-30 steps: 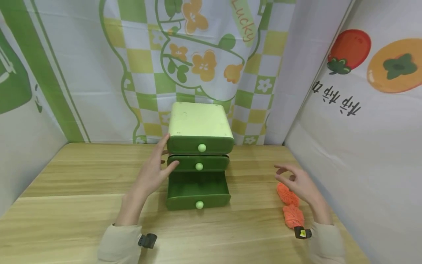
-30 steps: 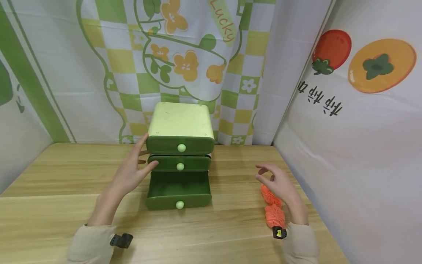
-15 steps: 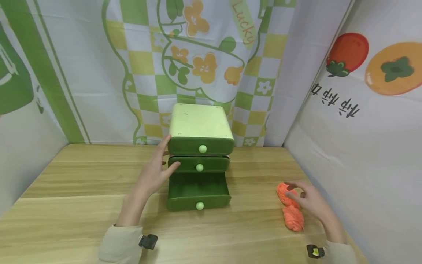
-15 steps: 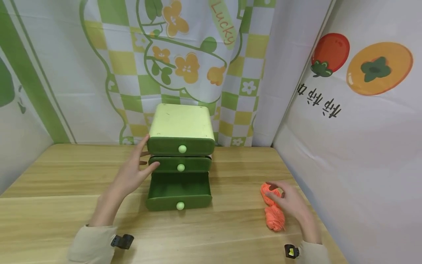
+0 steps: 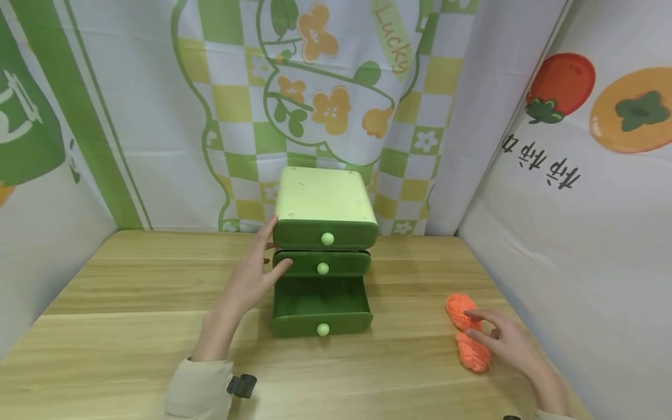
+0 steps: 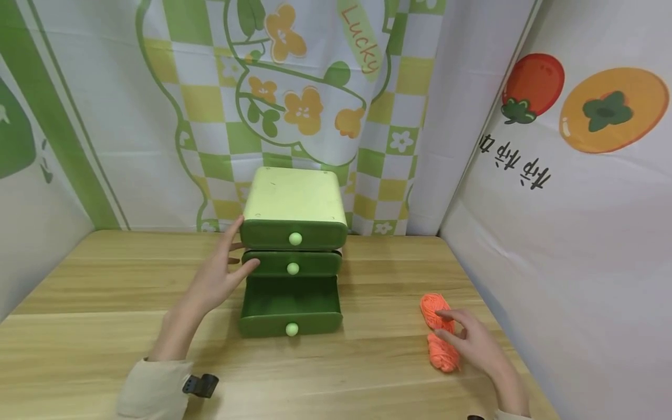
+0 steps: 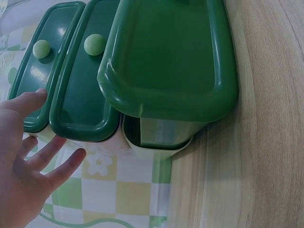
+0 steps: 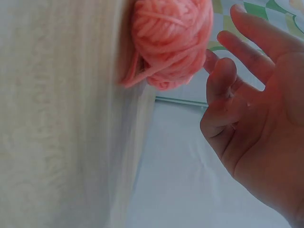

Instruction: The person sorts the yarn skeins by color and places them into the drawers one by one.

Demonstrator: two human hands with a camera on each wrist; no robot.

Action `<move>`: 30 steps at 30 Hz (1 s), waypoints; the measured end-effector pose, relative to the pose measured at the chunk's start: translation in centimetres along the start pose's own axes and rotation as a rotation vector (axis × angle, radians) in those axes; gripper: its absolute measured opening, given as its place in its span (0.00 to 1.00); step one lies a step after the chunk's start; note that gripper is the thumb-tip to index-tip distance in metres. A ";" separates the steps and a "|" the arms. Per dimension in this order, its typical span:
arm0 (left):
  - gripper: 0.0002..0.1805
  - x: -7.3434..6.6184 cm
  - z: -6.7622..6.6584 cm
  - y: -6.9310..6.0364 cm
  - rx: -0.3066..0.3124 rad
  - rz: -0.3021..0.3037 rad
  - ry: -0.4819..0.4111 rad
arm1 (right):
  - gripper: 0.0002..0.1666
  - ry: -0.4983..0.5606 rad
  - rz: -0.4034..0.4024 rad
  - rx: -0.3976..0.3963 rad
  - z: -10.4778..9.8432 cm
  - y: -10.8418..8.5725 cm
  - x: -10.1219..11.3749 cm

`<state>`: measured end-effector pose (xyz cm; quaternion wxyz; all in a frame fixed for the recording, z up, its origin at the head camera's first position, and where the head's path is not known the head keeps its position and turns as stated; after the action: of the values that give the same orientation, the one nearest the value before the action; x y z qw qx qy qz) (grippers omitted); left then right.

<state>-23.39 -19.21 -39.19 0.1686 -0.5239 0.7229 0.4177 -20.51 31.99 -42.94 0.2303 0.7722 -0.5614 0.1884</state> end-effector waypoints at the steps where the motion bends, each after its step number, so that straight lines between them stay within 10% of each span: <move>1: 0.50 0.0 0.0 0.0 0.002 -0.001 0.002 | 0.25 0.002 -0.014 -0.004 0.1 -0.1 -0.1; 21: 0.50 0.0 -0.1 -0.1 0.006 -0.002 0.011 | 0.29 -0.030 -0.003 0.045 0.7 -1.5 -1.0; 30: 0.50 0.0 -0.1 0.0 0.005 -0.003 0.006 | 0.40 0.222 0.133 0.294 0.7 -1.6 -1.0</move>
<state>-23.34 -19.26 -39.17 0.1683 -0.5258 0.7236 0.4142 -19.24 32.81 -44.36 0.1625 0.7331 -0.5490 0.3670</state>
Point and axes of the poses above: each hand's wrist, its own y-axis towards the middle knuckle, its own z-axis out of the palm, x = y × z, the point moved 1 cm from there along y, towards the middle knuckle, and after that the axes turned 1 degree about y, right-handed, at the moved point
